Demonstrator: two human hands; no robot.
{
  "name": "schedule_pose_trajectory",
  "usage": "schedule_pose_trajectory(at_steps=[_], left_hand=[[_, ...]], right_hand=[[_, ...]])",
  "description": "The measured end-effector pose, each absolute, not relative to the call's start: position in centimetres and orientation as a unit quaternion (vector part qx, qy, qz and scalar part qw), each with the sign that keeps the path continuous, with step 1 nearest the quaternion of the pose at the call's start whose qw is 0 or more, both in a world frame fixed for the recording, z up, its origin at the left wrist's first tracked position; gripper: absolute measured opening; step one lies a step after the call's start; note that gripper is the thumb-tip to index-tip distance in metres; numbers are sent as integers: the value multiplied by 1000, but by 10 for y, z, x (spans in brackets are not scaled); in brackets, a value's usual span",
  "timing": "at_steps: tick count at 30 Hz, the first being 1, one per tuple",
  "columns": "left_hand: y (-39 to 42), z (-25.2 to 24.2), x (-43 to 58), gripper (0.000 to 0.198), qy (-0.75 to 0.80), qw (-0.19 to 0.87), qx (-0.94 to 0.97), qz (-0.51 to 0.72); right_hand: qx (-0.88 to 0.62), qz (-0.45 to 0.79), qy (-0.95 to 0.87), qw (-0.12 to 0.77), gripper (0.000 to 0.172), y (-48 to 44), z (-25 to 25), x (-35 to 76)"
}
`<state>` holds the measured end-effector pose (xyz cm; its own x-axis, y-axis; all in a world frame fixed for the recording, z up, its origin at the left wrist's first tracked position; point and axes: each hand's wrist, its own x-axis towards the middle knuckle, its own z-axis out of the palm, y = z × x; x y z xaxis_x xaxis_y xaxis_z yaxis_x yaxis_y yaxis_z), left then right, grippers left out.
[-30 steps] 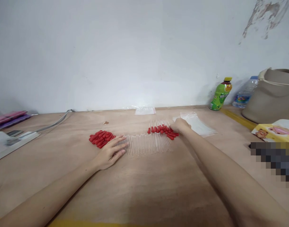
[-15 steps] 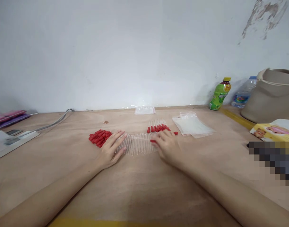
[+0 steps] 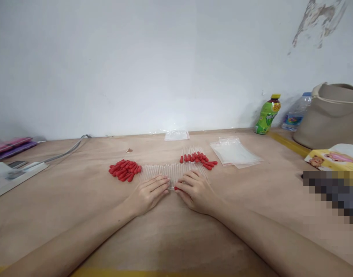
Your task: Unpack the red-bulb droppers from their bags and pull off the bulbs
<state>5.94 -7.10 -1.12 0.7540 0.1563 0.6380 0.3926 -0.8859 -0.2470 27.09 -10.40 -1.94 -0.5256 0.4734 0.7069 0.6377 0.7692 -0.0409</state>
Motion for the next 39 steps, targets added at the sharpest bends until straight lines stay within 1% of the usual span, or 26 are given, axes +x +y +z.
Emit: schedule_pose_trajectory(at_steps=[3, 6, 13, 22, 25, 27, 29, 31, 33, 35, 37, 39], left_hand=[[-71, -11, 60, 19, -150, 191, -915, -321], [-71, -9, 60, 18, -132, 185, -922, -314], [-72, -11, 56, 15, -135, 111, -930, -323], [-73, -12, 50, 18, -149, 65, -930, -329], [-71, -11, 43, 18, -160, 58, -919, -355], [-65, -9, 34, 17, -192, 66, -899, -389], [-57, -7, 24, 14, -243, 90, -872, -416], [-49, -5, 15, 13, -301, 119, -848, -419], [-43, -3, 8, 17, -353, 145, -835, -396], [-39, -3, 3, 22, -393, 172, -829, -360], [-37, -4, 0, 26, -418, 198, -826, -322], [-35, -6, -1, 27, -428, 227, -823, -296]], right_hand=[[-319, -128, -865, 366, 19, -104, -19, 267], [-311, -151, -865, 364, 15, -104, -19, 263], [-289, -171, -865, 373, 15, -105, -20, 261], [-282, -179, -869, 366, 17, -107, -25, 268], [-274, -196, -863, 376, 20, -105, -24, 279], [-302, -196, -836, 413, 18, -101, -20, 290], [-367, -177, -794, 451, 16, -95, -14, 303], [-454, -163, -741, 466, 16, -87, -8, 318], [-544, -155, -692, 449, 17, -78, -2, 332], [-612, -129, -665, 407, 21, -68, 2, 347], [-648, -64, -659, 376, 26, -59, 7, 361], [-678, -20, -651, 342, 23, -51, 11, 374]])
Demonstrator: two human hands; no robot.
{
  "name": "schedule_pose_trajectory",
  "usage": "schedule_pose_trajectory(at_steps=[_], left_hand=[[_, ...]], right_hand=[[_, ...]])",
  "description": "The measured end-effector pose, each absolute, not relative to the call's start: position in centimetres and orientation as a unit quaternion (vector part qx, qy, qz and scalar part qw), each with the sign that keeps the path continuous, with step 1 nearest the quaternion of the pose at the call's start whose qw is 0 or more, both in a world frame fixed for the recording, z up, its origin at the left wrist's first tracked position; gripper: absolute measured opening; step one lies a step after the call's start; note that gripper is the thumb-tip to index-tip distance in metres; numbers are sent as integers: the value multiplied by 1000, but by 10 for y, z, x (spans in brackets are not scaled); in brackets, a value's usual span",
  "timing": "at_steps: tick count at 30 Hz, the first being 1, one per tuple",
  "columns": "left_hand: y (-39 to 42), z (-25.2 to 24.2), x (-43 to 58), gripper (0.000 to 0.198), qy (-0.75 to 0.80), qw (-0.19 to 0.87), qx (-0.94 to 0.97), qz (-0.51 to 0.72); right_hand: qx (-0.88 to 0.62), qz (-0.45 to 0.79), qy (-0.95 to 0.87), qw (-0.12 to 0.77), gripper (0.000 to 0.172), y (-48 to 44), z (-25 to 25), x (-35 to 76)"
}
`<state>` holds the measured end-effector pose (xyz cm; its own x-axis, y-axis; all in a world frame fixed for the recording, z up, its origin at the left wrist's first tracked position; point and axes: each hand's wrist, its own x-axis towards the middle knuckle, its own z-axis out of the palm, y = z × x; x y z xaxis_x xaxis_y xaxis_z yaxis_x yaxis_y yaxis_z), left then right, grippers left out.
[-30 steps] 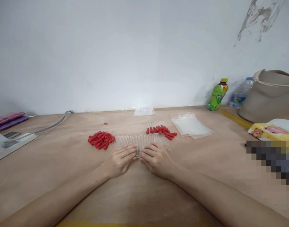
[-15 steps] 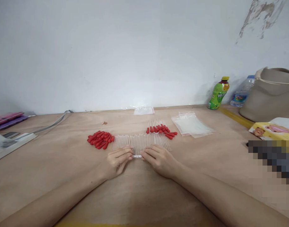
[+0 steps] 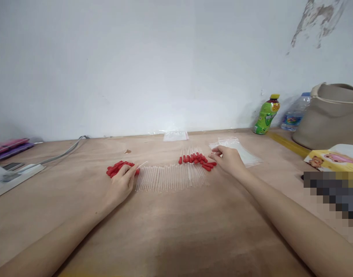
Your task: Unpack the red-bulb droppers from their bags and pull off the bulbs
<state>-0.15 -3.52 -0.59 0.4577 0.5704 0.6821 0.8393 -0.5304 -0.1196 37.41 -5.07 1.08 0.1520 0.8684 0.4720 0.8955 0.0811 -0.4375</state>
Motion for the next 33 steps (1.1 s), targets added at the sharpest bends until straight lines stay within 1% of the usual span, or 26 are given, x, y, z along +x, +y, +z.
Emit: schedule_pose_trajectory(at_steps=[5, 9, 12, 18, 22, 27, 33], left_hand=[[-30, -13, -4, 23, -387, 304, -824, -281], [-31, -16, -4, 24, -361, 311, -837, -269], [-34, -17, 0, 22, -364, 273, -843, -286], [-37, -17, 4, 17, -344, 158, -864, -331], [-40, -15, 6, 12, -344, 114, -865, -347], [-44, -13, 9, 16, -349, 91, -866, -345], [-47, -11, 12, 17, -322, 112, -863, -373]], right_hand=[[-713, 57, -660, 229, 12, -33, 16, 392], [-714, 62, -665, 207, 13, -23, 12, 392], [-706, 59, -677, 200, 14, -19, 7, 391], [-683, 53, -703, 190, 13, -19, 4, 392], [-673, 64, -712, 190, 15, -21, 7, 390], [-682, 69, -698, 208, 22, -20, 6, 392], [-726, 47, -638, 253, 25, -19, 6, 394]])
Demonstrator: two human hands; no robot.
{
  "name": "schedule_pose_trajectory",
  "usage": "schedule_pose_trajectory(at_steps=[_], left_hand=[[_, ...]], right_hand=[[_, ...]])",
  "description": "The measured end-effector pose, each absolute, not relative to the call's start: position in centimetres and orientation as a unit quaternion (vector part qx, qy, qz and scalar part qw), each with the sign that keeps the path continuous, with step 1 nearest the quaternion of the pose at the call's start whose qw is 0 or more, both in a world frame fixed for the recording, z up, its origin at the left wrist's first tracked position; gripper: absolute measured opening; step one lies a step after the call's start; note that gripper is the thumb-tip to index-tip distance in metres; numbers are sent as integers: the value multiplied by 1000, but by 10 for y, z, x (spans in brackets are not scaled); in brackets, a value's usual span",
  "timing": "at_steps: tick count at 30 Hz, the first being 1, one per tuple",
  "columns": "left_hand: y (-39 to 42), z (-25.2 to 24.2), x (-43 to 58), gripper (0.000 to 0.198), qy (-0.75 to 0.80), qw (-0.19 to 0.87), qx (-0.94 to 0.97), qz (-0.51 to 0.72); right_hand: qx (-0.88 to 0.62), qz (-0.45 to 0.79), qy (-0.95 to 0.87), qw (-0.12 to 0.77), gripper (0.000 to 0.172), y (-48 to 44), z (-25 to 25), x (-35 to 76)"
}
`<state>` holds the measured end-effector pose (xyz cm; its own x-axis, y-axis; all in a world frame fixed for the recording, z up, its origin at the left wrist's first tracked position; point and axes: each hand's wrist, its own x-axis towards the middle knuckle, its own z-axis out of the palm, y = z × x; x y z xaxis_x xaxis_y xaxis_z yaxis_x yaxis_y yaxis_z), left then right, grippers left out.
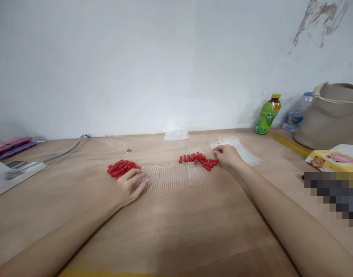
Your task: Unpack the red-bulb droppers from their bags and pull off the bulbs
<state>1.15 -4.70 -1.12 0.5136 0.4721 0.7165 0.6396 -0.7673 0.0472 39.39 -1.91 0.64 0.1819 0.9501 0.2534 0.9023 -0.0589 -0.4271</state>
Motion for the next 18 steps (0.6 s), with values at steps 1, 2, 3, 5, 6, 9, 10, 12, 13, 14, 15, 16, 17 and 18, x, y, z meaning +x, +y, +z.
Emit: schedule_pose_trajectory(at_steps=[1, 2, 3, 5, 6, 9, 10, 12, 13, 14, 15, 16, 17, 18], left_hand=[[-48, -11, 12, 17, -312, 114, -864, -378], [-49, -11, 13, 17, -301, 114, -868, -378], [-49, -11, 14, 17, -292, 112, -873, -375], [-51, -12, 15, 17, -276, 107, -883, -364], [-51, -13, 16, 17, -269, 105, -887, -360], [-52, -14, 16, 17, -260, 107, -891, -356], [-52, -14, 17, 17, -260, 109, -892, -354], [-53, -14, 17, 17, -263, 111, -893, -348], [-53, -14, 17, 18, -263, 111, -894, -345], [-53, -13, 17, 18, -264, 110, -895, -343], [-54, -13, 17, 18, -264, 109, -895, -341], [-54, -12, 17, 17, -264, 109, -896, -339], [-54, -12, 17, 17, -263, 108, -898, -336], [-54, -11, 18, 17, -261, 109, -899, -333]], right_hand=[[-727, 44, -634, 259, 24, -20, 8, 391], [-726, 42, -633, 265, 23, -22, 9, 387], [-723, 43, -635, 270, 23, -23, 11, 382], [-713, 50, -642, 277, 25, -25, 14, 368], [-709, 54, -645, 281, 27, -25, 15, 362], [-712, 65, -641, 279, 34, -23, 18, 344], [-718, 69, -635, 275, 35, -21, 18, 340], [-732, 79, -621, 270, 34, -17, 18, 336], [-737, 84, -613, 271, 33, -16, 19, 335], [-740, 90, -607, 275, 32, -14, 19, 335], [-742, 96, -601, 279, 31, -12, 20, 336], [-744, 102, -596, 283, 30, -11, 21, 337], [-746, 106, -591, 287, 30, -9, 22, 338], [-749, 110, -585, 291, 31, -8, 24, 339]])
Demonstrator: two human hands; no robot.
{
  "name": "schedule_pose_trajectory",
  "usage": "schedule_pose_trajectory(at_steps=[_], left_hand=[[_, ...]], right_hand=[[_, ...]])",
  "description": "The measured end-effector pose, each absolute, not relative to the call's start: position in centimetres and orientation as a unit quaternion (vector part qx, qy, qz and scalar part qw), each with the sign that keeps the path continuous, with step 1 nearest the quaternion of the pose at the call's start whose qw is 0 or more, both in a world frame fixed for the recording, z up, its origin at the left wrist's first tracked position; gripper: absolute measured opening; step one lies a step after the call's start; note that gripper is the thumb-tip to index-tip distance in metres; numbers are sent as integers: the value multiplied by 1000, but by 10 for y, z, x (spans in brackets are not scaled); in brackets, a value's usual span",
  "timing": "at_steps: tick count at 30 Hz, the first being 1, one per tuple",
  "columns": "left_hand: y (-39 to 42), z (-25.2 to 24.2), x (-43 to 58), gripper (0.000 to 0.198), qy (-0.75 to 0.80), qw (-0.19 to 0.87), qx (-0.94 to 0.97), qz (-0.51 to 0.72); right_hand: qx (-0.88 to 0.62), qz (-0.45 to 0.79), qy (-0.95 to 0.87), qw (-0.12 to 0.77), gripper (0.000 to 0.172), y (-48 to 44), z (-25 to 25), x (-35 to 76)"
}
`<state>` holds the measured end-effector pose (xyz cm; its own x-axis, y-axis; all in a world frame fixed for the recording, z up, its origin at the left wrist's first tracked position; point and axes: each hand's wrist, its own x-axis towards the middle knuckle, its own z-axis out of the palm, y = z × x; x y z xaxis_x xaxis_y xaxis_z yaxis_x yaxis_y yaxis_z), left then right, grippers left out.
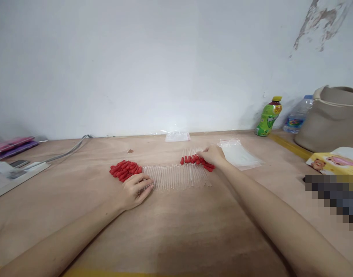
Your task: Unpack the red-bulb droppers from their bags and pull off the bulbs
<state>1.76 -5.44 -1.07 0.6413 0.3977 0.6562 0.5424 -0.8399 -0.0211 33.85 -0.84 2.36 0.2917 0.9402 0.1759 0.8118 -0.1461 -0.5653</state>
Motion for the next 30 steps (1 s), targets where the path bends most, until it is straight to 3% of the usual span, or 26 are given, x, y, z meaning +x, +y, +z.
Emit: schedule_pose_trajectory(at_steps=[7, 10, 15, 26, 30], left_hand=[[-55, -5, 19, 17, -249, 141, -894, -344], [-55, -5, 19, 29, -245, 153, -889, -354], [-55, -6, 25, 42, -231, 178, -891, -347], [-62, -6, 53, 16, -177, 217, -906, -318], [-63, -7, 56, 16, -179, 215, -908, -313]], right_hand=[[-726, 118, -576, 356, 36, -30, 34, 329], [-609, 9, -679, 411, 21, -58, 24, 314], [-438, -131, -798, 393, 10, -96, -7, 292], [-353, -164, -817, 426, 3, -103, -23, 278], [-363, -209, -819, 392, 16, -103, -20, 271]])
